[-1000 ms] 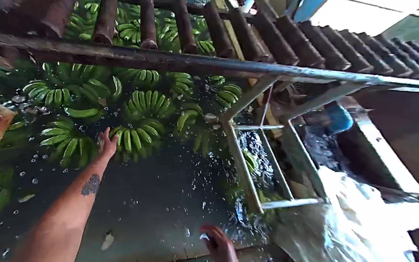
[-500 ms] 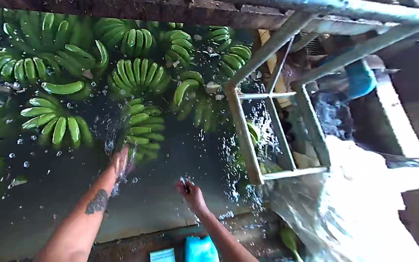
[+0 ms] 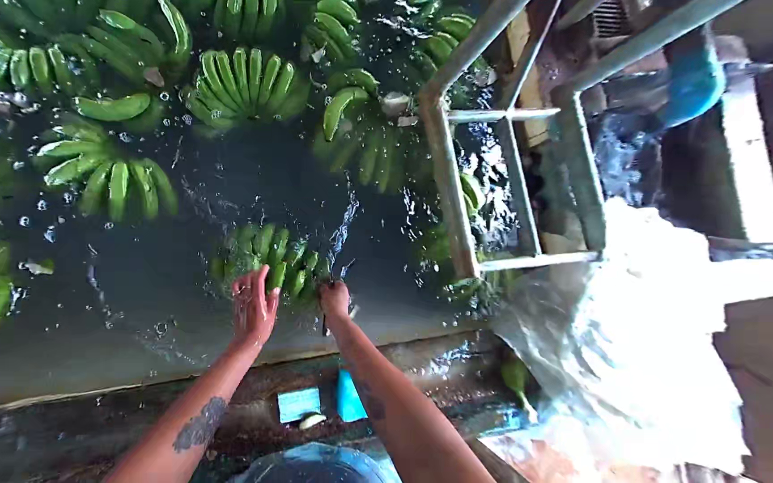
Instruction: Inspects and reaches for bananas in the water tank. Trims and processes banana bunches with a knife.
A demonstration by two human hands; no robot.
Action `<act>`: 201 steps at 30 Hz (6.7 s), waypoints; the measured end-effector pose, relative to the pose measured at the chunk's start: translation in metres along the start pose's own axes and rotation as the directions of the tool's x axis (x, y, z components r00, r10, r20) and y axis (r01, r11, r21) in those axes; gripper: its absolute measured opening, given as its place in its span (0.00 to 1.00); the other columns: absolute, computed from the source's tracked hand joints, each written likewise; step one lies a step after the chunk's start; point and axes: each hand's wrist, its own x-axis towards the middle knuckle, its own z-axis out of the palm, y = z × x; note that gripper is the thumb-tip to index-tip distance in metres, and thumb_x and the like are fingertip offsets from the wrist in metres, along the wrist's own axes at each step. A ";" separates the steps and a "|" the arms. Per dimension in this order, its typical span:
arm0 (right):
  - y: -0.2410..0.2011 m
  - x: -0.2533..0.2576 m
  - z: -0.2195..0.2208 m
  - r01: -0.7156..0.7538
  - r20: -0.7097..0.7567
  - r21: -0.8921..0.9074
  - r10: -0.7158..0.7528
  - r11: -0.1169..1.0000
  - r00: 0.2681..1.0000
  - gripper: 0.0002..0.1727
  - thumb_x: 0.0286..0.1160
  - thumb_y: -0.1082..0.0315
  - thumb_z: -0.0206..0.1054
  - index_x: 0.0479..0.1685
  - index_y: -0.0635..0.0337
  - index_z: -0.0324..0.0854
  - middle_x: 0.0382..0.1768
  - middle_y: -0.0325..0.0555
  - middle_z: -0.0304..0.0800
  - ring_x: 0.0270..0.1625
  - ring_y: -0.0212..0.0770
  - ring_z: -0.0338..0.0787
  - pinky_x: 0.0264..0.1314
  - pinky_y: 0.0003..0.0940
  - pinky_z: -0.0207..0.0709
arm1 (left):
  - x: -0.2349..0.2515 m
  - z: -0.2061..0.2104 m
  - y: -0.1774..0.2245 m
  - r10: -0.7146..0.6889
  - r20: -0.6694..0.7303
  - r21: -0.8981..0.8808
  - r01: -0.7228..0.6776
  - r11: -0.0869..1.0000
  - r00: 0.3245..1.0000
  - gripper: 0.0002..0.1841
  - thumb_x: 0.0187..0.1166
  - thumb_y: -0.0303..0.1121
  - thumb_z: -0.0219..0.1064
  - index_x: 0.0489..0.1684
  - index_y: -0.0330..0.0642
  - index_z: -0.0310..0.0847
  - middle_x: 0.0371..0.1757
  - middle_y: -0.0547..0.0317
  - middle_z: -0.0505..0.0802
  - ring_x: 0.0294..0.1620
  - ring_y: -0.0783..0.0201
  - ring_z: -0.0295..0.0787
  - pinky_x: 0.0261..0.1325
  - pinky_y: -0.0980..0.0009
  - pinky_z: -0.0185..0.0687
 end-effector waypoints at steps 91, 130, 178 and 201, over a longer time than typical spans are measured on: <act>-0.020 0.036 -0.073 0.073 0.267 -0.245 -0.006 0.967 0.964 0.21 0.91 0.55 0.60 0.59 0.69 0.83 0.39 0.56 0.88 0.31 0.43 0.86 0.39 0.41 0.84 | 0.063 -0.008 -0.040 -0.292 0.001 -0.493 0.254 0.832 0.956 0.22 0.95 0.38 0.44 0.63 0.28 0.80 0.42 0.43 0.92 0.45 0.53 0.91 0.61 0.50 0.85; -0.063 0.019 -0.048 0.375 0.186 -0.596 -0.332 0.710 0.925 0.23 0.87 0.51 0.62 0.61 0.63 0.87 0.63 0.67 0.87 0.70 0.70 0.82 0.66 0.75 0.73 | -0.006 -0.012 -0.079 -0.454 0.397 -0.716 0.578 0.391 0.798 0.23 0.94 0.33 0.48 0.87 0.49 0.63 0.78 0.44 0.79 0.71 0.50 0.80 0.68 0.49 0.79; -0.020 -0.009 -0.049 -0.103 0.223 0.306 0.034 0.946 0.974 0.25 0.84 0.46 0.65 0.56 0.62 0.76 0.25 0.39 0.73 0.19 0.30 0.71 0.22 0.25 0.71 | 0.018 -0.023 0.021 -0.288 0.235 -0.232 0.341 0.911 0.928 0.65 0.66 0.47 0.84 0.96 0.40 0.30 0.92 0.32 0.55 0.92 0.33 0.51 0.88 0.28 0.37; -0.036 -0.062 -0.021 0.796 0.434 -0.515 -0.703 0.319 0.563 0.17 0.84 0.75 0.60 0.64 0.58 0.89 0.54 0.59 0.93 0.58 0.62 0.92 0.52 0.57 0.86 | 0.098 -0.048 -0.007 -0.572 0.257 -0.504 0.613 0.609 0.779 0.33 0.70 0.28 0.77 0.78 0.41 0.72 0.72 0.32 0.81 0.74 0.39 0.77 0.70 0.37 0.74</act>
